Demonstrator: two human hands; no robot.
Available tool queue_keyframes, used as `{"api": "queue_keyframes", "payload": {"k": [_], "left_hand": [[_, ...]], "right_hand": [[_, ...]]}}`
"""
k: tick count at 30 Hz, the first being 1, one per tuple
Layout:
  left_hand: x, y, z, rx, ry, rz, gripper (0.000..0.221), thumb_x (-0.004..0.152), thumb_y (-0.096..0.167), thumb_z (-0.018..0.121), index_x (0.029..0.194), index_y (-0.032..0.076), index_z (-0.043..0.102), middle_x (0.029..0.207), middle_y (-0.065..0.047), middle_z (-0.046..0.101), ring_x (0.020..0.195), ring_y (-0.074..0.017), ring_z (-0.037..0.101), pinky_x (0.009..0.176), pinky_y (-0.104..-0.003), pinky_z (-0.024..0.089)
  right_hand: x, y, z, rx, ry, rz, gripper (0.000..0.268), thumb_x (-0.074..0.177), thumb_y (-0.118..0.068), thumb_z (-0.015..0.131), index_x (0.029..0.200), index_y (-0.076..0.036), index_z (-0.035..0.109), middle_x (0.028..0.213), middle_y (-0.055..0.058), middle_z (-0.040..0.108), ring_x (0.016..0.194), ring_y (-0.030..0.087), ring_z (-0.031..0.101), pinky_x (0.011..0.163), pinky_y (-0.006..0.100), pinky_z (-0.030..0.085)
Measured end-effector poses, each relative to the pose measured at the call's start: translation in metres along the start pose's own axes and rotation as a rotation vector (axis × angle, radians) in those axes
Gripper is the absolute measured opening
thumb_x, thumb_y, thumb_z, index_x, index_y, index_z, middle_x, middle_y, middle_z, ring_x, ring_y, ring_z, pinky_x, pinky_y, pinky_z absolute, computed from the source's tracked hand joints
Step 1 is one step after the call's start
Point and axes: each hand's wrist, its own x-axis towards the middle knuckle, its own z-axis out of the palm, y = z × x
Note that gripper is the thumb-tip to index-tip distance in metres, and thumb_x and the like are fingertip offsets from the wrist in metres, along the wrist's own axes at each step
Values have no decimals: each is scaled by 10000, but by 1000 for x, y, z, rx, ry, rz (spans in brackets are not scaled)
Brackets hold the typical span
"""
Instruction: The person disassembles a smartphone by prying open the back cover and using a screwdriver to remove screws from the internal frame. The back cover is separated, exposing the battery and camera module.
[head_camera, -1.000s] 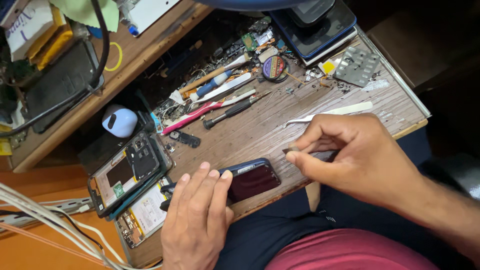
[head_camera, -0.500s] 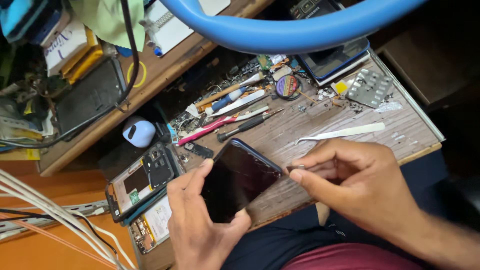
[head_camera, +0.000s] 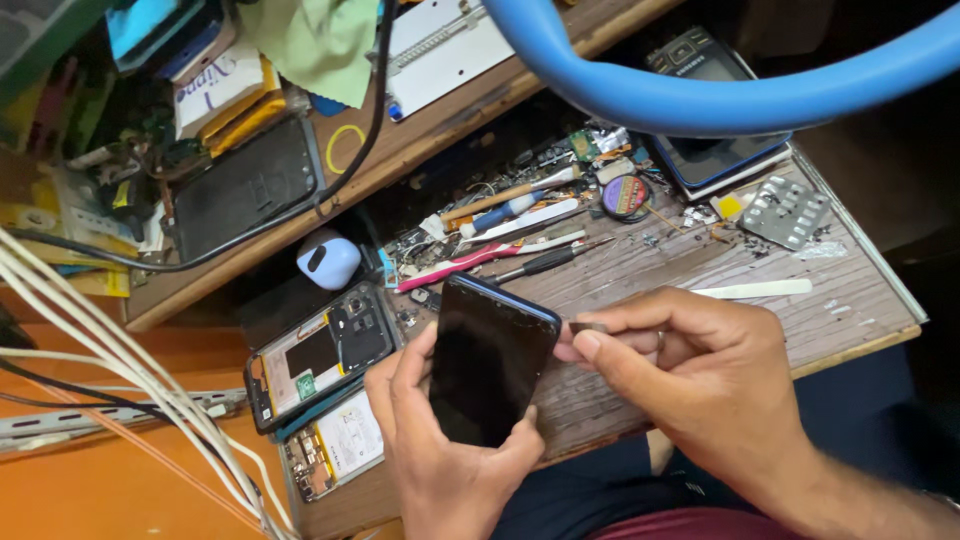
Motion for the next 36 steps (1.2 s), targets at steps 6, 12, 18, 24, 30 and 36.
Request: {"api": "queue_keyframes", "payload": {"k": [6, 12, 18, 24, 30, 36], "left_hand": [[-6, 1, 0, -9, 20, -46, 971, 523, 120, 901, 1394, 28, 482, 1235, -168, 518, 1145, -296, 611, 986, -389, 528], [-9, 1, 1, 38, 66, 3, 965, 541, 173, 935, 1384, 32, 485, 1249, -179, 531, 1167, -333, 592, 985, -406, 528], [-13, 0, 2, 57, 109, 73, 947, 553, 165, 910, 1377, 12, 470, 1256, -190, 519, 1175, -347, 576, 1006, -420, 515], [-15, 0, 3, 65, 130, 117, 945, 576, 155, 906, 1391, 2, 454, 1265, -197, 505, 1196, -348, 555, 1041, -424, 492], [-16, 2, 5, 84, 141, 102, 940, 559, 150, 901, 1377, 2, 461, 1263, -192, 510, 1185, -347, 558, 1030, -419, 495], [-16, 2, 7, 73, 135, 52, 962, 542, 155, 911, 1378, 4, 459, 1241, -194, 487, 1165, -344, 555, 1002, -418, 497]], "right_hand": [[1, -5, 6, -109, 32, -7, 175, 849, 33, 742, 1011, 95, 763, 938, 174, 827, 839, 179, 798, 765, 275, 654], [-2, -9, 8, -202, 68, -22, 159, 830, 18, 759, 970, 94, 764, 901, 164, 831, 796, 168, 804, 727, 265, 665], [-7, -10, 5, -333, 106, -9, 185, 815, 26, 761, 991, 79, 782, 869, 161, 837, 762, 176, 792, 690, 270, 635], [-10, -4, 4, -201, 89, -114, 165, 851, 61, 736, 1011, 99, 750, 953, 182, 801, 853, 205, 795, 785, 288, 653], [-11, 0, 3, -241, 96, -93, 156, 844, 48, 746, 992, 93, 762, 910, 164, 820, 798, 179, 792, 716, 266, 646], [-14, -4, 3, -141, 59, -33, 151, 875, 54, 759, 1010, 115, 790, 927, 184, 805, 541, 120, 698, 349, 207, 515]]}}
